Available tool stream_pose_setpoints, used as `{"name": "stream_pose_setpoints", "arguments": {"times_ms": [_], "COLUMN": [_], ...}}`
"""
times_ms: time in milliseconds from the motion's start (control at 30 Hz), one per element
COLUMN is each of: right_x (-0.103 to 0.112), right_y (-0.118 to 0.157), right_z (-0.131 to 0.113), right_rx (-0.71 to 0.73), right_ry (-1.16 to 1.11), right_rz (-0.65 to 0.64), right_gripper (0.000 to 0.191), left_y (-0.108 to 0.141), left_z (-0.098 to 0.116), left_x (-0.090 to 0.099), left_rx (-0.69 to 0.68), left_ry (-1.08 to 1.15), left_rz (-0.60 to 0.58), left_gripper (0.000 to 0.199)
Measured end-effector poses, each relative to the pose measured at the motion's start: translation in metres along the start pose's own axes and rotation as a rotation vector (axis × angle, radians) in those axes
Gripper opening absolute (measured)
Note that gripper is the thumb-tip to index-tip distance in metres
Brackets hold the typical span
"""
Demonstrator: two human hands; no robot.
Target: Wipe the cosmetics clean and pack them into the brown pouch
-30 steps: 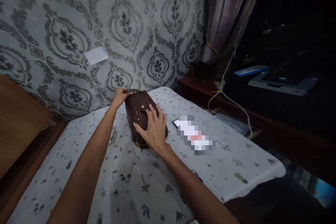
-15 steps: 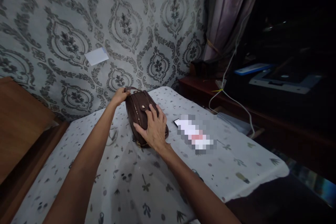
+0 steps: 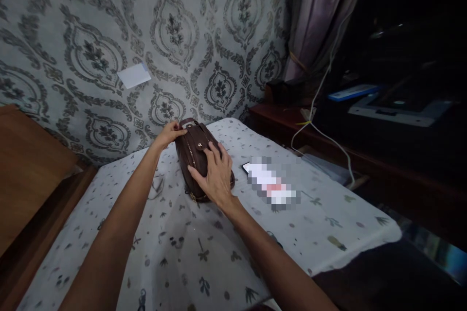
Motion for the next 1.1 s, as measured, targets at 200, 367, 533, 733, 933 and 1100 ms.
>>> {"name": "stream_pose_setpoints", "arguments": {"times_ms": [200, 367, 533, 733, 933, 1100], "right_x": [0.0, 0.001, 0.002, 0.001, 0.002, 0.001], "right_y": [0.001, 0.001, -0.003, -0.005, -0.001, -0.002], "right_z": [0.0, 0.001, 0.004, 0.007, 0.019, 0.036], "right_rx": [0.008, -0.006, -0.015, -0.042, 0.001, -0.044], "right_ry": [-0.002, 0.017, 0.017, -0.022, -0.15, -0.231], "right_rz": [0.0, 0.025, 0.026, 0.028, 0.056, 0.103], "right_gripper": [0.054, 0.057, 0.06, 0.068, 0.055, 0.046], "left_y": [0.007, 0.044, 0.076, 0.09, 0.117, 0.114], "left_z": [-0.001, -0.006, -0.009, 0.027, 0.059, 0.053], "left_x": [-0.007, -0.02, -0.032, -0.028, -0.047, -0.049], "left_rx": [-0.019, -0.057, -0.116, -0.24, -0.369, -0.354], "left_ry": [0.07, 0.098, 0.201, 0.039, -0.156, -0.21], "left_rz": [0.046, 0.178, 0.307, 0.298, 0.184, 0.189], "left_gripper": [0.03, 0.04, 0.047, 0.053, 0.05, 0.048]}}
Point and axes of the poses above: each hand's wrist, its own y-axis away from the middle knuckle, its own x-axis out of the back of the hand, z = x × y, the point moved 8 cm from there along -y, towards the middle knuckle, and after that the axes turned 4 degrees about -x, right-handed, at the moved point
